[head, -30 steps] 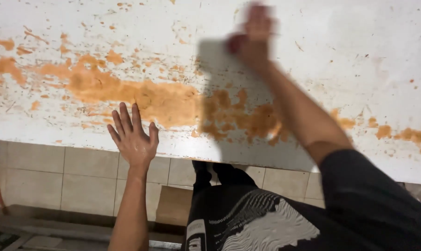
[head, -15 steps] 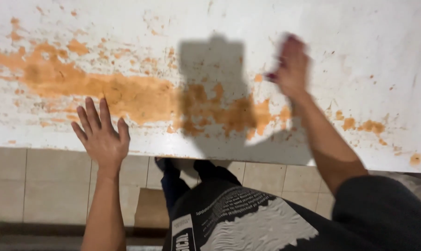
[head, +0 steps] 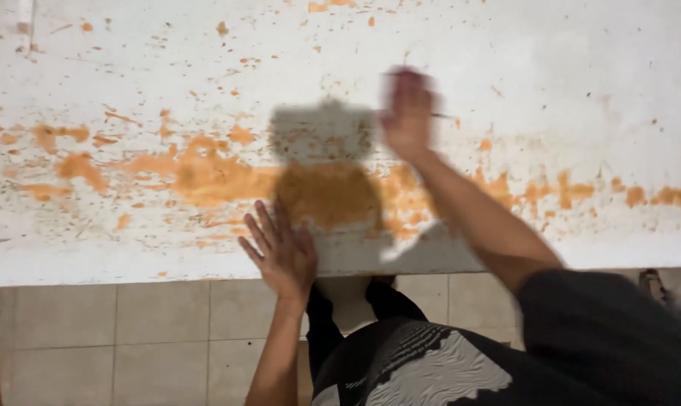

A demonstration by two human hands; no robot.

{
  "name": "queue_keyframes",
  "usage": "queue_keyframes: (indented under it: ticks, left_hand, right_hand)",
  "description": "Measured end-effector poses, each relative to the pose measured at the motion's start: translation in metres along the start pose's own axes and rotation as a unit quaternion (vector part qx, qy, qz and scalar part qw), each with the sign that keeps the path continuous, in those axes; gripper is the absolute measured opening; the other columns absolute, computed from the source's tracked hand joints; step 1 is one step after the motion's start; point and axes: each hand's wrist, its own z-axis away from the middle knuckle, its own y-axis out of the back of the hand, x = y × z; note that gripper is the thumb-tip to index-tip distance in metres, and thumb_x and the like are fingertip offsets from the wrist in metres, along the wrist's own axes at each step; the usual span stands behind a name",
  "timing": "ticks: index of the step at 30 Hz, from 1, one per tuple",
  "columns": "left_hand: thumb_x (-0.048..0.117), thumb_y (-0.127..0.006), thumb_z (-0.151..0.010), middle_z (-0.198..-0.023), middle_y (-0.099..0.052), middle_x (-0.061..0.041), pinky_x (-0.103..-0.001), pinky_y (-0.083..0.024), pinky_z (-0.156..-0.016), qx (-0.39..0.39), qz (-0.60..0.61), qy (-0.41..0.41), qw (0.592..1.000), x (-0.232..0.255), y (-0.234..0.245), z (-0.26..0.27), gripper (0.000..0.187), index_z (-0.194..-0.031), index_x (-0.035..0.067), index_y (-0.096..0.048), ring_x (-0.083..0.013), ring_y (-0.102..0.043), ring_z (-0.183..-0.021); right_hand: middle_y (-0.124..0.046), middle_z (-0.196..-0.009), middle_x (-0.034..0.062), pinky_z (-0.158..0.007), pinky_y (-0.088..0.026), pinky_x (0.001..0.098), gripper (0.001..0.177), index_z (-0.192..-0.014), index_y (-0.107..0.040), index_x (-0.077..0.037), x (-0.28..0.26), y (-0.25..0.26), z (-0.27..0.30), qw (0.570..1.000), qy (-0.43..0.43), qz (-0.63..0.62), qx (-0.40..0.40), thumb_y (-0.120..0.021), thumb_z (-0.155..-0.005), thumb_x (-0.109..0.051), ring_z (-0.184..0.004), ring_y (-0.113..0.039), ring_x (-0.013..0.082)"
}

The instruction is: The person washes a green bowl, a red cloth, a metal bowl, and a plastic container in the sink, then uses the red cloth to wipe a white countertop. The person repeats wiping the countertop after rinsing the cloth again.

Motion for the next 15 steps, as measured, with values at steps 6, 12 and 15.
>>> queue_keyframes:
  ticks: [6, 12, 15]
  left_hand:
    - [0.039, -0.046, -0.114, -0.172, -0.028, -0.023, -0.063, -0.018, -0.127, -0.020, -0.009, -0.062, 0.998, -0.014, 0.006, 0.006, 0.063, -0.167, 0.007, -0.036, -0.0416, -0.027, -0.160]
    - [0.036, -0.039, -0.112, -0.176, -0.026, -0.014, -0.077, -0.012, -0.121, -0.085, 0.095, -0.073, 0.989, -0.103, 0.017, -0.035, 0.065, -0.169, 0.007, -0.029, -0.0396, -0.016, -0.163]
    - [0.058, -0.020, -0.111, -0.177, 0.001, -0.008, -0.072, -0.001, -0.124, -0.205, 0.007, 0.046, 0.978, -0.160, 0.034, -0.076, 0.074, -0.173, 0.018, -0.009, -0.0365, 0.004, -0.161]
  right_hand:
    - [-0.032, -0.171, 0.0124, -0.120, -0.027, 0.0653, 0.064, -0.164, -0.036, -0.014, -0.235, -0.067, 0.007, 0.957, 0.175, 0.023, -0.230, -0.051, -0.107, -0.039, -0.155, -0.027, 0.0455]
    - [-0.056, -0.139, 0.0078, -0.101, -0.057, 0.0367, 0.031, -0.131, -0.061, -0.008, -0.070, 0.006, 0.070, 0.692, -0.084, -0.693, -0.182, -0.066, -0.101, -0.001, -0.133, -0.058, 0.0243]
    - [-0.037, -0.168, 0.0216, -0.128, -0.021, 0.0555, 0.051, -0.164, -0.036, -0.004, 0.105, 0.088, 0.109, 0.987, -0.006, 0.116, -0.113, -0.034, -0.120, -0.028, -0.156, -0.032, 0.0394]
